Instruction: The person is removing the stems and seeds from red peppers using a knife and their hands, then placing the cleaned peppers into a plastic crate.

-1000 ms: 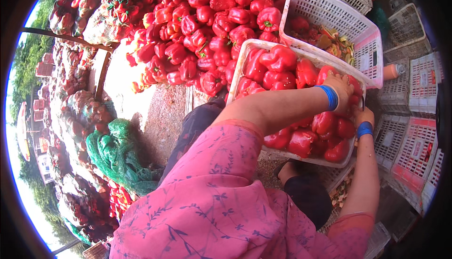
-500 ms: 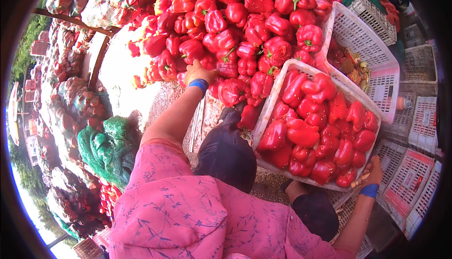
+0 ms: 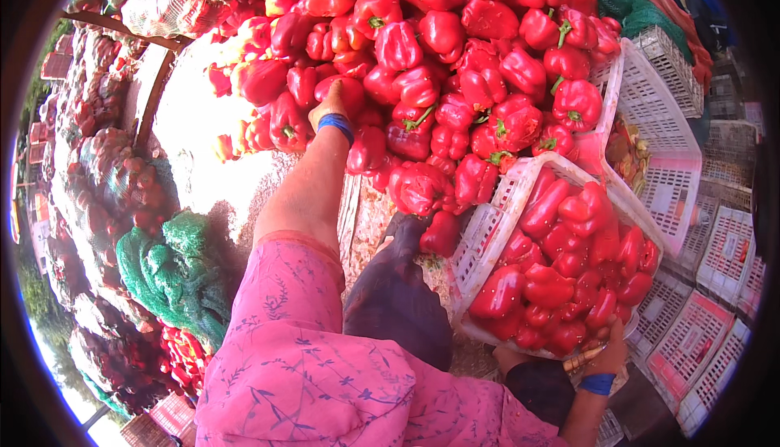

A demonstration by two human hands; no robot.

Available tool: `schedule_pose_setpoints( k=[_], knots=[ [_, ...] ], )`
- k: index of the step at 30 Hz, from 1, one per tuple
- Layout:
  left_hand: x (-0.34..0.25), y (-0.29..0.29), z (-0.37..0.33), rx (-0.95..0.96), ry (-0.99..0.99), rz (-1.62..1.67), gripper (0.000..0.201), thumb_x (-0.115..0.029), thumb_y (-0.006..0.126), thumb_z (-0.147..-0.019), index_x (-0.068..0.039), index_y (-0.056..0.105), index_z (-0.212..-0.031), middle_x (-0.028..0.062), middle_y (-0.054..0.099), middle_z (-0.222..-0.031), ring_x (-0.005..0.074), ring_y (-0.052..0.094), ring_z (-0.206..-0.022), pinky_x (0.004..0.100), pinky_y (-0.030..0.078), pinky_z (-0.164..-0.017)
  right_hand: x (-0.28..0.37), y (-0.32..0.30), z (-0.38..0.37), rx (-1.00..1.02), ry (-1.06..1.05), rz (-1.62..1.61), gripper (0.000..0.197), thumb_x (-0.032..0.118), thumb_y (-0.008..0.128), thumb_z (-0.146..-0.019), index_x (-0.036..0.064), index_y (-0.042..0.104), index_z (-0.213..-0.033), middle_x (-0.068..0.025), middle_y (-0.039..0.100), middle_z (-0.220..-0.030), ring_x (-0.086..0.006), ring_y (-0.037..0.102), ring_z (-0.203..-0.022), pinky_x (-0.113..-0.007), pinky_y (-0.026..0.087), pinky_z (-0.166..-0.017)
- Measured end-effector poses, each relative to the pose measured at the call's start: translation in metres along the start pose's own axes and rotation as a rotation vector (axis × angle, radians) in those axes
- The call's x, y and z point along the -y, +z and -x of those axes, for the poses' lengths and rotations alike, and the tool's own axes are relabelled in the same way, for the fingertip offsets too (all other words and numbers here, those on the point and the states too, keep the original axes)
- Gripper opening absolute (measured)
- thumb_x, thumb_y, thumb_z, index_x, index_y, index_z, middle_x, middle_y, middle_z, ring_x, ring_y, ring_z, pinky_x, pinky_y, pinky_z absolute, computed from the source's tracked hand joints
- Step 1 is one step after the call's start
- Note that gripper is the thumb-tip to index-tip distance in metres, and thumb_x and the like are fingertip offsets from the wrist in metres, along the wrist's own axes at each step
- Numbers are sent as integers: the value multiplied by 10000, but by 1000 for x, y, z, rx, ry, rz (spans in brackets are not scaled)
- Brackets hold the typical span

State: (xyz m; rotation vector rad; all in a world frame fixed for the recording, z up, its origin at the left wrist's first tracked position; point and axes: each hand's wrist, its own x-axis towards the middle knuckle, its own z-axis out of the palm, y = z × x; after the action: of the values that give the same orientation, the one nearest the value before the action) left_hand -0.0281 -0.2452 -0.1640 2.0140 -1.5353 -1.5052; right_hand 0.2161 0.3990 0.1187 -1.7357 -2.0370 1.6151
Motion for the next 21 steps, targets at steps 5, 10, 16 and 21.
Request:
schedule_pose_setpoints(
  k=[5,10,16,21],
  knots=[
    [1,12,-2,40,-59,278,1010,-384,967,-579,163,526,-1304,258,659,-1238,290,677,-1048,400,543,-944,-4,22,11,52,-23,43,304,409,643,-969,110,685,-1010,21,530,-650,-118,474,-460,-278,387,-388],
    [-8,-4,30,72,36,343,990,-249,927,-622,158,430,-1375,271,640,-1224,309,694,-990,408,588,-834,5,57,39,65,-99,77,237,324,692,-940,100,661,-870,-10,544,-638,-135,492,-440,-269,380,-377],
    [-22,-52,82,579,180,457,710,-134,836,-736,5,419,-1294,199,660,-1083,340,730,-794,487,636,-594,11,61,62,186,-199,-11,217,291,655,-977,75,669,-992,-10,560,-665,-114,494,-450,-258,392,-391],
    [-61,-120,242,1271,362,399,614,-63,703,-812,8,463,-1373,150,672,-1179,267,688,-1056,425,590,-900,29,67,97,421,-298,-3,353,342,652,-991,43,675,-1178,-40,606,-729,-116,522,-468,-261,433,-421]
  ],
)
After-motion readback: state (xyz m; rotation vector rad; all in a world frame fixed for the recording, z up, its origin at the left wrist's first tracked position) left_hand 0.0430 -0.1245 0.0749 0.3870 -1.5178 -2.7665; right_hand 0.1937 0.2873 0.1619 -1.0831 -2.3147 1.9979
